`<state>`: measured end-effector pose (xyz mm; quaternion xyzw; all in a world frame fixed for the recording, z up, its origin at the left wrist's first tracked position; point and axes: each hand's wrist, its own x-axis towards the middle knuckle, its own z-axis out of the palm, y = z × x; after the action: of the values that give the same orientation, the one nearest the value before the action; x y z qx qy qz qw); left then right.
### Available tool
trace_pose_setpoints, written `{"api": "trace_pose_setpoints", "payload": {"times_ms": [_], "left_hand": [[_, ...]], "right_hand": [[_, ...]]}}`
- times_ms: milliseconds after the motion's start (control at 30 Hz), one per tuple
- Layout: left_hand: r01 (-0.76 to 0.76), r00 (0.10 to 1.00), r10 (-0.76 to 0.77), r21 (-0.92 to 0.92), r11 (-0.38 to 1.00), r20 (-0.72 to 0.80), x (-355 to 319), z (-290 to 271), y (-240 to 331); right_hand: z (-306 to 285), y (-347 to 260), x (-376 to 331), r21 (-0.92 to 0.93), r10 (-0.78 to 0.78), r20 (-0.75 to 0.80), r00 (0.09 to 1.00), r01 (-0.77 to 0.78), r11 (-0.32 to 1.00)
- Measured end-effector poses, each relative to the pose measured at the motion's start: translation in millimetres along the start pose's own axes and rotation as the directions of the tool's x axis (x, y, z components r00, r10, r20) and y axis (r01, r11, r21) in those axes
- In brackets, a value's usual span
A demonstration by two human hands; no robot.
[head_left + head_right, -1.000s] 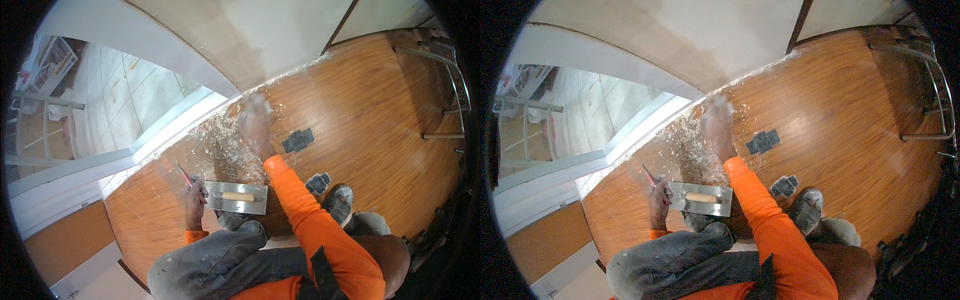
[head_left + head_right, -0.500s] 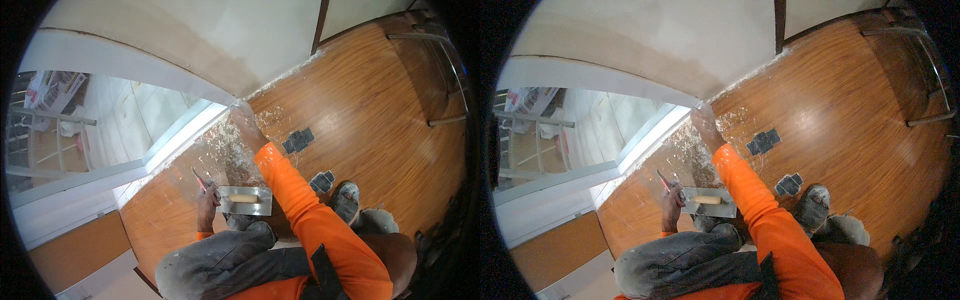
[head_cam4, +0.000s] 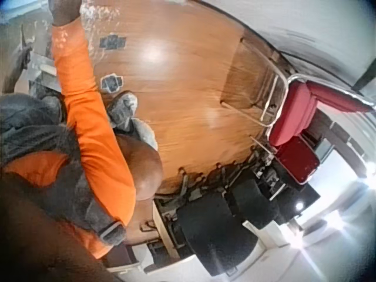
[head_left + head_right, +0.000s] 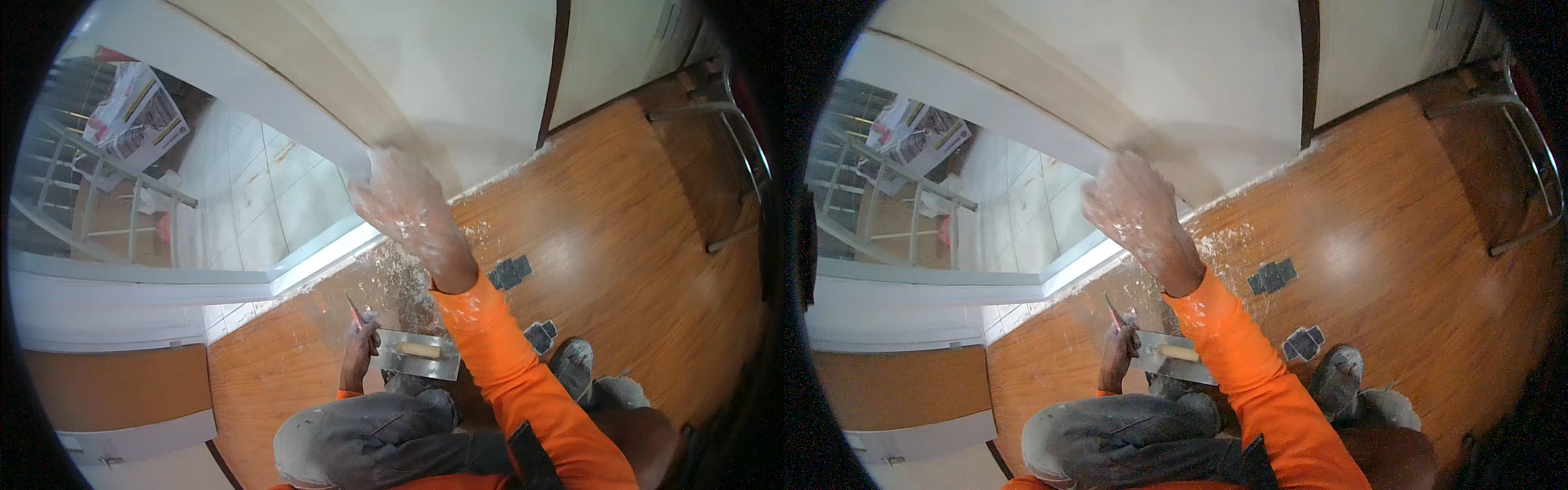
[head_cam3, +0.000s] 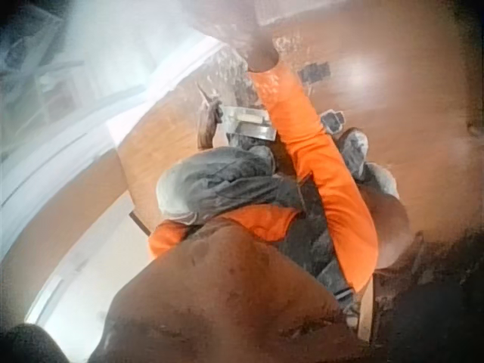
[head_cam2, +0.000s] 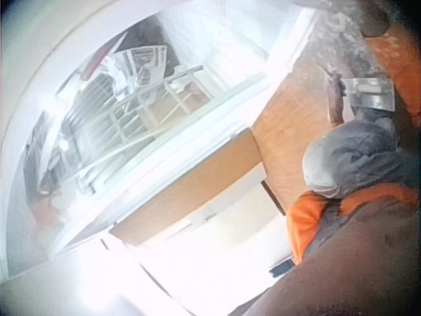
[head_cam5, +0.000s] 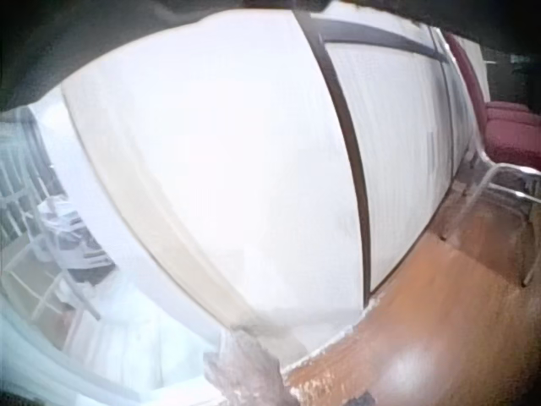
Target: The person sits on the floor and uses a small scraper to remove material from the base of a wall near a glass door. They hold a larger metal trowel in their left hand while scraping with their right hand. The person occasionally stands to scrape higher sections of the wall before returning to the floor.
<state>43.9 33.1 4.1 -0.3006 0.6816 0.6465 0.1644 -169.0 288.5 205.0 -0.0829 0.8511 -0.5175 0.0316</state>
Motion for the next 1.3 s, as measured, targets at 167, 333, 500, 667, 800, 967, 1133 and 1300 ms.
{"api": "trace_pose_setpoints", "payload": {"times_ms": [167, 333, 500, 667, 800, 967, 1133, 1300], "left_hand": [[-0.030, 0.999, 0.031, 0.073, 0.997, -0.023, -7, -7, 11], [-0.096, 0.995, 0.096, -0.008, 0.995, 0.017, -1, 11, 14], [-0.111, 0.993, 0.114, 0.081, 0.990, -0.037, -25, 3, 43], [-0.204, 0.964, 0.221, -0.116, 0.972, 0.151, -5, 2, 38], [-0.176, 0.970, 0.133, 0.212, 0.961, 0.204, 13, 18, 41], [-0.352, 0.922, 0.215, 0.464, 0.812, 0.323, 5, 33, 38], [-0.440, 0.893, 0.241, 0.633, 0.637, 0.379, -5, 38, 33], [-0.505, 0.860, 0.234, 0.687, 0.523, 0.454, 3, 47, 29]], "right_hand": [[-77, -79, -7, 0.182, -0.433, -0.501, 0.749, 0.580, 0.794], [-68, -92, 54, -0.740, -0.872, -0.483, 0.083, 0.493, 0.457], [43, 54, 16, -0.712, -0.735, -0.093, 0.671, 0.471, 0.520], [117, 182, -91, -0.231, -0.075, 0.517, 0.853, 0.224, 0.947], [130, 134, -146, 0.296, -0.337, 0.248, 0.908, 0.261, 0.919], [119, 92, -127, 0.285, -0.309, 0.489, 0.816, 0.185, 0.940], [103, 96, -114, 0.172, -0.259, 0.690, 0.675, 0.195, 0.966], [92, 137, -107, 0.051, -0.183, 0.804, 0.566, 0.241, 0.969]]}}
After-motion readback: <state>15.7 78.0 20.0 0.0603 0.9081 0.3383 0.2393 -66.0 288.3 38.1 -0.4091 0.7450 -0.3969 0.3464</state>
